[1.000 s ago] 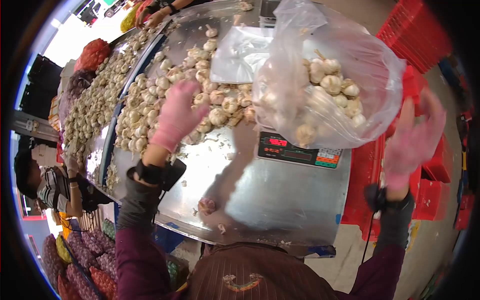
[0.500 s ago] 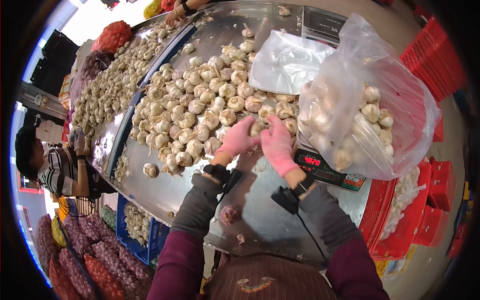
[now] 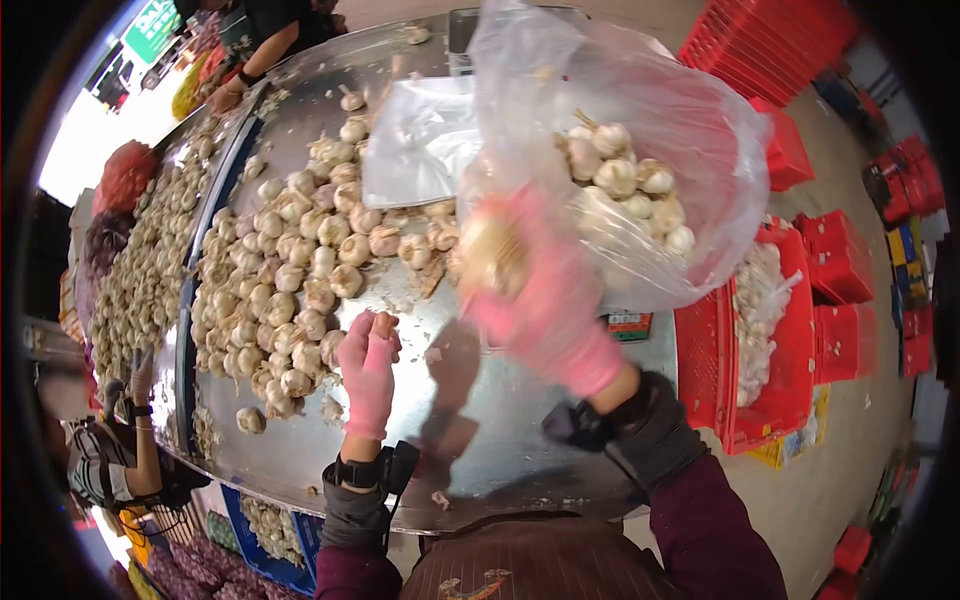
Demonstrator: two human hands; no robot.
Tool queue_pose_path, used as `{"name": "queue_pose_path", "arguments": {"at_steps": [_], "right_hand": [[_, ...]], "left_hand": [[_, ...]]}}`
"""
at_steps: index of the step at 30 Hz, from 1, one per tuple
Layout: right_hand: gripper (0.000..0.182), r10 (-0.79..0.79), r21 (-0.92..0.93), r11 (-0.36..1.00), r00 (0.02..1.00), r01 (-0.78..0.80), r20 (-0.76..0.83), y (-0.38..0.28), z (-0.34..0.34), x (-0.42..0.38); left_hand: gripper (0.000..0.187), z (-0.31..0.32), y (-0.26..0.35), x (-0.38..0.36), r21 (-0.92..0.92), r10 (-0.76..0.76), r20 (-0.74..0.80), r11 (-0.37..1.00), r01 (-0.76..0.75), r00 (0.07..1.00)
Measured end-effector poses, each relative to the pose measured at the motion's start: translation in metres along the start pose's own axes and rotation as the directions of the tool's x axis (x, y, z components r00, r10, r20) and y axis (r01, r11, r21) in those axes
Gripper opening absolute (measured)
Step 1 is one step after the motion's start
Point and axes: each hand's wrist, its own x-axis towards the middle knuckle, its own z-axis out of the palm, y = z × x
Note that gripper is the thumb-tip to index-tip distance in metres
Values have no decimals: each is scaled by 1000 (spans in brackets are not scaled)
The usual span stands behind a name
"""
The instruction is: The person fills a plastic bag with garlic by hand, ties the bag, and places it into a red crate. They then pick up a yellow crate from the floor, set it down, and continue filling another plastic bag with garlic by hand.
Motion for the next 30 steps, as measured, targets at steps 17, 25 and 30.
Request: {"name": "queue_pose_path", "arguments": {"at_steps": [17,25,30], "right_hand": [[20,316,-107,870,712,-481,-627,51,-212,-17],[20,280,-172,823,650,-541,-707,50,-247,-41],[20,361,-50,866,692,-498,-625,58,-228,-38]], "left_hand": [[12,-42,-7,-49,-50,-86,-182,996,78,979],[45,-82,-63,-139,887,-416,371,424,-184,830],[39,-72,-66,-133,837,-628,324,539,96,707]]}}
